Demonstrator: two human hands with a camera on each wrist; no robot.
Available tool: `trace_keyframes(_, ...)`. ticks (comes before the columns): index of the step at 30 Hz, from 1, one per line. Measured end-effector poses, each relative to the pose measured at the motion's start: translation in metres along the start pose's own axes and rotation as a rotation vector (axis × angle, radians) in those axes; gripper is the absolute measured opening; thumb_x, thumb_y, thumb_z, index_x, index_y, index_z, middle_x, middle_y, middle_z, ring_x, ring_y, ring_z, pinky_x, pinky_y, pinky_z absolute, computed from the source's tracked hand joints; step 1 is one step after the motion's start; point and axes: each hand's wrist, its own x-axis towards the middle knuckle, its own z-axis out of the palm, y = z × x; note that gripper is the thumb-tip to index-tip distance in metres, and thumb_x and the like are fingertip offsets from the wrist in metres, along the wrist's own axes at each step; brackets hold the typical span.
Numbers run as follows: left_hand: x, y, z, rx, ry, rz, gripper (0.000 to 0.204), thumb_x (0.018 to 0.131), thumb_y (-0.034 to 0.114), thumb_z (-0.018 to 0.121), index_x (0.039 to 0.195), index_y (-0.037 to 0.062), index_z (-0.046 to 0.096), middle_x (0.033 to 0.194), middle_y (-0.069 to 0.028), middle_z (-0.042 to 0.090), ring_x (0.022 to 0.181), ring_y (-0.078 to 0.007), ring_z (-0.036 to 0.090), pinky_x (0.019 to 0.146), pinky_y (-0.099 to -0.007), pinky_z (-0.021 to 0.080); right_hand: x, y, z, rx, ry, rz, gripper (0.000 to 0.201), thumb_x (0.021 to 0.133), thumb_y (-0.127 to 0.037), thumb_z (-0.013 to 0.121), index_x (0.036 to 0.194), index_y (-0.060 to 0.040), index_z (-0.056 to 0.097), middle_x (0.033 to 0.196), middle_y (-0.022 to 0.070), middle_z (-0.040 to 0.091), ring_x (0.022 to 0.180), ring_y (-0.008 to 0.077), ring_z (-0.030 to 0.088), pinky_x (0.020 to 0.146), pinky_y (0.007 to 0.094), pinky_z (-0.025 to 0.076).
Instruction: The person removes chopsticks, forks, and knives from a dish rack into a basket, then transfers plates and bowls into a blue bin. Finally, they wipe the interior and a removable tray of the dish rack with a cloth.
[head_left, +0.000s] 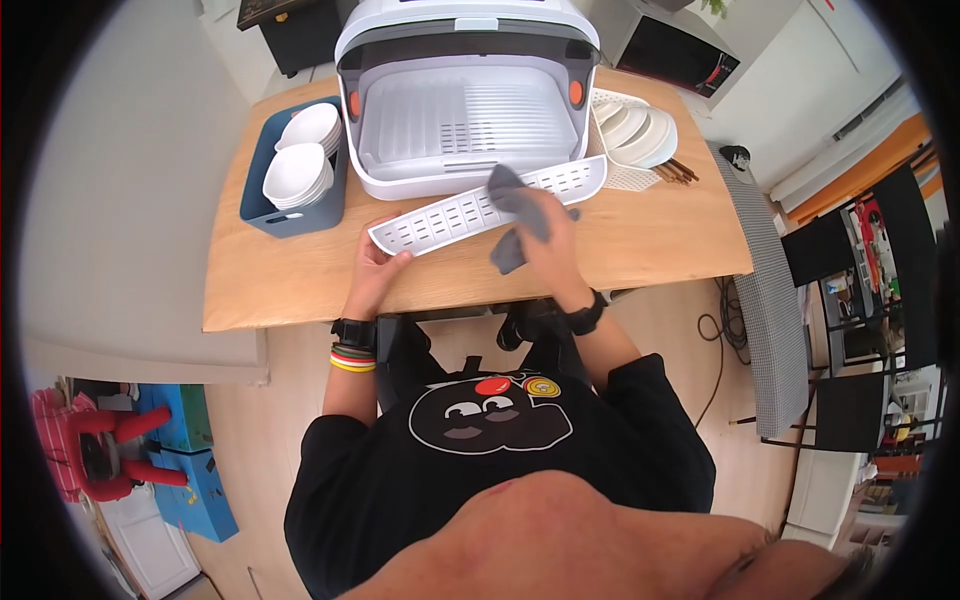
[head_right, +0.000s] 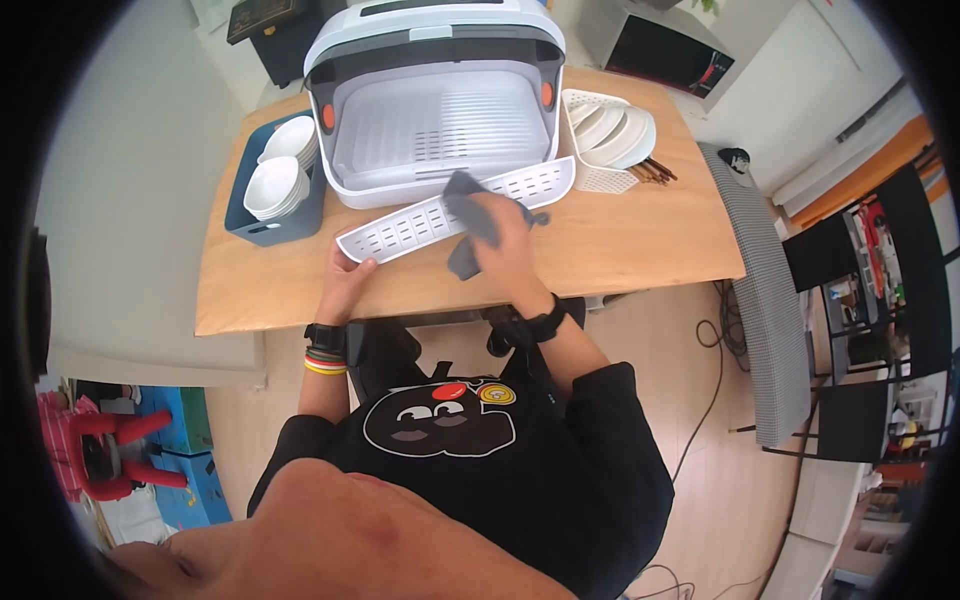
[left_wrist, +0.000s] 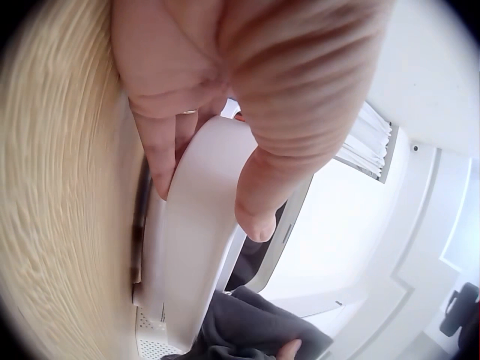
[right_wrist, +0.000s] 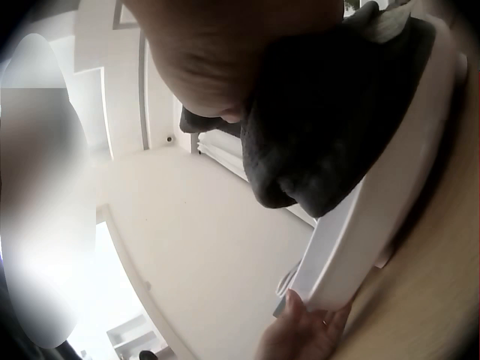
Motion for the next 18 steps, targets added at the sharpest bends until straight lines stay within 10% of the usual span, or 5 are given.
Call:
trace_keyframes(2,0.0,0.0,0.0,-0.007,-0.004,0.003,0.058,0.078,0.002,0.069,0.128,0.0037,0.039,0.122,-0.0083,0.052,0.113,-0.0166,0.05,0.097,-0.0319,0.042,-0.001,0.008,-0.025,0.32,0.285,0.448,0.034,0.091,-0.026,0.059,0.111,0.0014,0.056,0.106,0.0082,0.058,0.094,0.0153,0.053,0.08,0.0296,0.045)
trace_keyframes(8,-0.002,-0.004,-0.004,0.015,0.036,0.009,0.056,0.079,0.002,0.068,0.126,0.0043,0.039,0.12,-0.0087,0.054,0.111,-0.0165,0.052,0.095,-0.0314,0.043,0.005,0.028,-0.104,0.951,0.877,0.452,0.041,0.094,-0.035,0.05,0.121,-0.0035,0.047,0.113,0.0094,0.056,0.1,0.0223,0.058,0.085,0.0358,0.049)
trace_keyframes(18,-0.001,-0.006,-0.008,-0.041,0.06,0.036,0.054,0.08,-0.003,0.064,0.127,0.005,0.038,0.118,-0.0074,0.054,0.11,-0.0157,0.052,0.095,-0.0307,0.042,0.04,0.037,-0.047,0.068,0.692,0.21,0.036,0.096,-0.017,0.044,0.125,0.0035,0.044,0.117,0.0158,0.054,0.106,0.0239,0.051,0.092,0.0314,0.039)
